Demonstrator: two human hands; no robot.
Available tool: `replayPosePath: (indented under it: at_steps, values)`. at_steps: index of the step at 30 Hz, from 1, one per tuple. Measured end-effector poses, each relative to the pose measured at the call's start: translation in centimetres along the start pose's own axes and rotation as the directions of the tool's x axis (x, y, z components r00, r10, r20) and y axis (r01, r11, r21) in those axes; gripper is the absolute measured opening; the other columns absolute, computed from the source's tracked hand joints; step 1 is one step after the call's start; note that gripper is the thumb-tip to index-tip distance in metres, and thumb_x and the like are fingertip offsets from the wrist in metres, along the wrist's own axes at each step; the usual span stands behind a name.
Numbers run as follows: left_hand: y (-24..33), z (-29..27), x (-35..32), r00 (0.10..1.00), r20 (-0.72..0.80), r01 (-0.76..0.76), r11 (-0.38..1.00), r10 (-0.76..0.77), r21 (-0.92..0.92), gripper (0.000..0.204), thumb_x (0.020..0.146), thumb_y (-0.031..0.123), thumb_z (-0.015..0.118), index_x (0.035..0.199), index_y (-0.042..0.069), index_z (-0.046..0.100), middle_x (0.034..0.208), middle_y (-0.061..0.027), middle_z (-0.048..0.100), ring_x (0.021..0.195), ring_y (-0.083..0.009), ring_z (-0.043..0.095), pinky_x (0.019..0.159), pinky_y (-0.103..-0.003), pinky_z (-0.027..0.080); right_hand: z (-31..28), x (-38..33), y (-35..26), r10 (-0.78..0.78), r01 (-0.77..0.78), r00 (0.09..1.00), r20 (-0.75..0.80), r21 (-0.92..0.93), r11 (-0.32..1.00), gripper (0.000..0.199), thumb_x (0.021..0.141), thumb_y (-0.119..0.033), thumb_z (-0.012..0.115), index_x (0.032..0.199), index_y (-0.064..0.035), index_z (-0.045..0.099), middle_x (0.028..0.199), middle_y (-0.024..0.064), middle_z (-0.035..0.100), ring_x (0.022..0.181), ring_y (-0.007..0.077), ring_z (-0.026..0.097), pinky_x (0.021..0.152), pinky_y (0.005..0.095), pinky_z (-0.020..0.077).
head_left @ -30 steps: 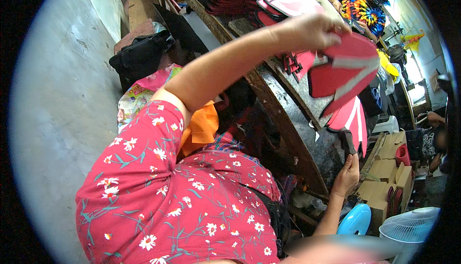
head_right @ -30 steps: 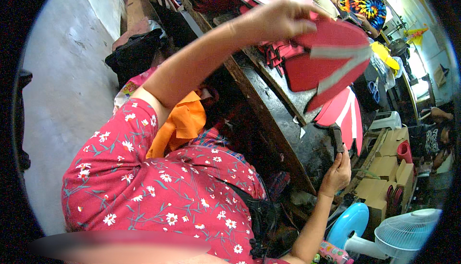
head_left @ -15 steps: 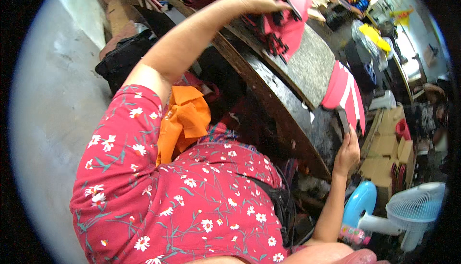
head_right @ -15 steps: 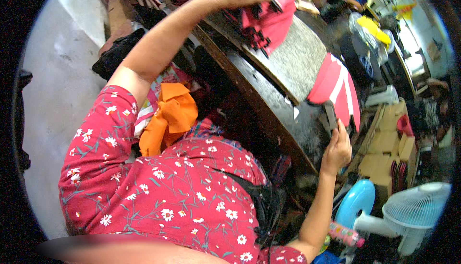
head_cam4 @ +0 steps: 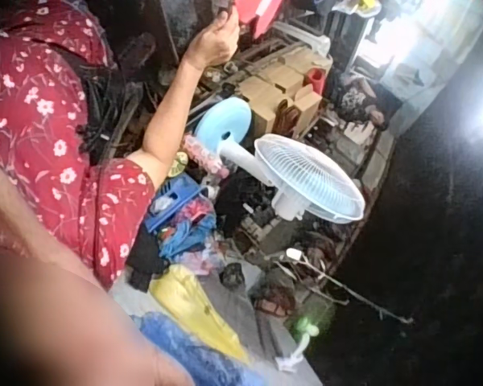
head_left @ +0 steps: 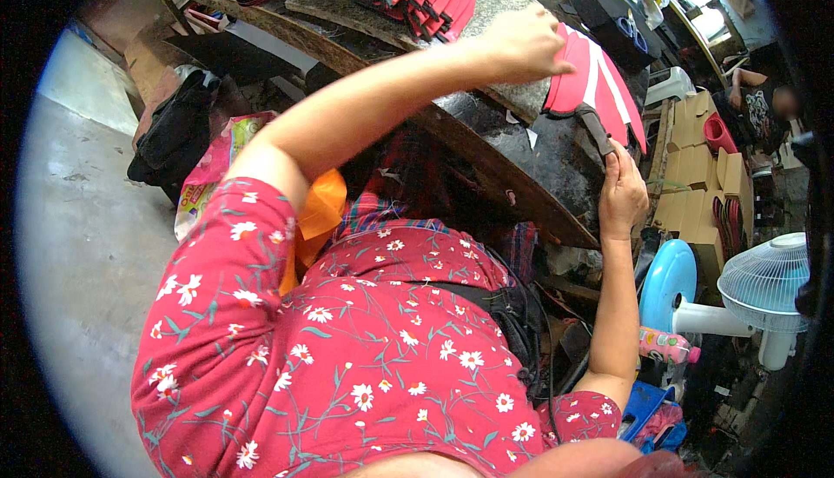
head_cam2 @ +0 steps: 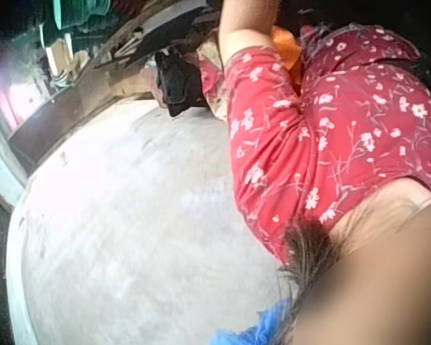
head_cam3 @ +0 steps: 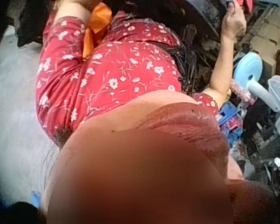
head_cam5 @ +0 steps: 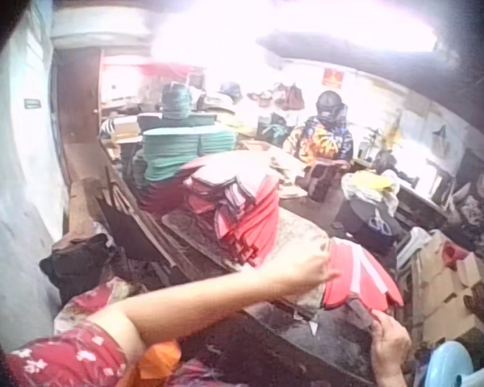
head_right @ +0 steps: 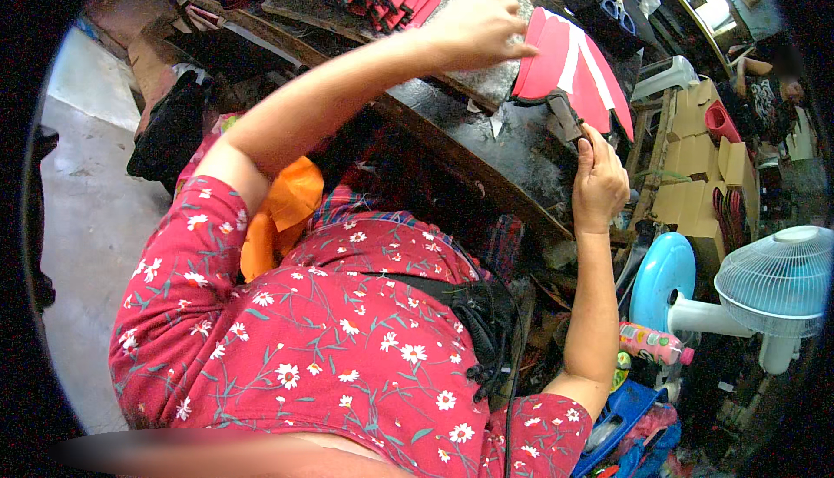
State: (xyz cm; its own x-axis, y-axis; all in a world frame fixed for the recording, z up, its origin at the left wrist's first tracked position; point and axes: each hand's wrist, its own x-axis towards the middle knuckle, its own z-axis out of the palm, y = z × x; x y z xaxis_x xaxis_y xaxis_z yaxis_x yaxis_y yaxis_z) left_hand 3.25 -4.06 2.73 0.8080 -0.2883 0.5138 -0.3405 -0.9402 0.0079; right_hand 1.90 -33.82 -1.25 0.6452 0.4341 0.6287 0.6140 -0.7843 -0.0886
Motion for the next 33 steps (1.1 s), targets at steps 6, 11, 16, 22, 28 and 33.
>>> replayPosePath:
  at_steps: [6, 11, 16, 22, 28, 33]
  values:
    - [2.8, 6.9, 2.8, 0.972, -0.059, 0.225, 0.974, -0.226, -0.011, 0.074, 0.074, 0.070, 0.066, 0.095, -0.001, 0.074, 0.111, -0.0207, 0.065, 0.104, -0.0360, 0.061, 0.092, -0.046, 0.048, 0.0, 0.1, -0.3, 0.000, 0.000, 1.000, -0.002, -0.015, 1.000, 0.029, 0.101, -0.038, 0.052, 0.115, -0.0198, 0.070, 0.100, 0.0080, 0.072, 0.087, 0.0304, 0.068, 0.074, 0.0413, 0.0519]
    - [1.2, 8.1, 5.2, 0.917, 0.049, 0.400, 0.908, -0.397, -0.124, 0.057, 0.071, 0.056, 0.076, 0.100, 0.007, 0.076, 0.109, -0.0183, 0.067, 0.106, -0.0342, 0.064, 0.087, -0.046, 0.053, 0.1, 0.0, -0.1, -0.003, 0.002, 1.000, 0.002, 0.017, 1.000, 0.027, 0.100, -0.037, 0.054, 0.113, -0.0203, 0.070, 0.100, 0.0067, 0.072, 0.088, 0.0295, 0.068, 0.074, 0.0403, 0.0522]
    - [1.1, 7.6, 4.8, 0.859, 0.012, 0.458, 0.757, -0.512, -0.466, 0.042, 0.078, 0.035, 0.075, 0.109, 0.008, 0.068, 0.106, -0.0180, 0.070, 0.101, -0.0326, 0.068, 0.090, -0.043, 0.052, 0.0, 0.2, -0.3, -0.039, 0.040, 0.999, -0.016, 0.029, 0.999, 0.028, 0.100, -0.037, 0.053, 0.112, -0.0182, 0.071, 0.101, 0.0063, 0.072, 0.088, 0.0295, 0.068, 0.074, 0.0396, 0.0525]
    - [-0.6, 3.2, 0.7, 0.792, 0.122, 0.327, 0.248, -0.598, -0.912, 0.048, 0.084, 0.016, 0.064, 0.128, 0.003, 0.050, 0.097, -0.0291, 0.068, 0.093, -0.0438, 0.067, 0.087, -0.045, 0.054, -0.9, -0.5, 0.2, -0.109, 0.111, 0.994, -0.019, 0.162, 0.981, 0.031, 0.104, -0.028, 0.048, 0.116, -0.0072, 0.068, 0.107, 0.0168, 0.071, 0.096, 0.0365, 0.068, 0.081, 0.0414, 0.0524]
    - [-4.0, -3.4, -11.2, 0.891, 0.197, 0.448, 0.716, -0.410, -0.536, 0.042, 0.086, 0.010, 0.059, 0.126, -0.001, 0.063, 0.115, -0.0175, 0.070, 0.099, -0.0161, 0.066, 0.090, -0.029, 0.051, -2.3, 0.2, -2.7, -0.142, 0.139, 0.989, -0.032, 0.503, 0.853, 0.033, 0.104, -0.026, 0.049, 0.119, -0.0012, 0.064, 0.109, 0.0113, 0.070, 0.094, 0.0255, 0.069, 0.085, 0.0383, 0.0519]
    - [-1.9, -6.0, -16.0, 0.868, 0.202, 0.463, 0.592, -0.454, -0.660, 0.045, 0.082, 0.010, 0.056, 0.124, -0.003, 0.063, 0.120, -0.0228, 0.066, 0.112, -0.0307, 0.066, 0.100, -0.034, 0.049, -3.9, 7.2, -6.5, 0.115, -0.323, 0.946, 0.304, 0.830, 0.455, 0.039, 0.105, -0.033, 0.051, 0.131, -0.0065, 0.060, 0.083, 0.0020, 0.063, 0.065, 0.0067, 0.053, 0.058, 0.0222, 0.0423]
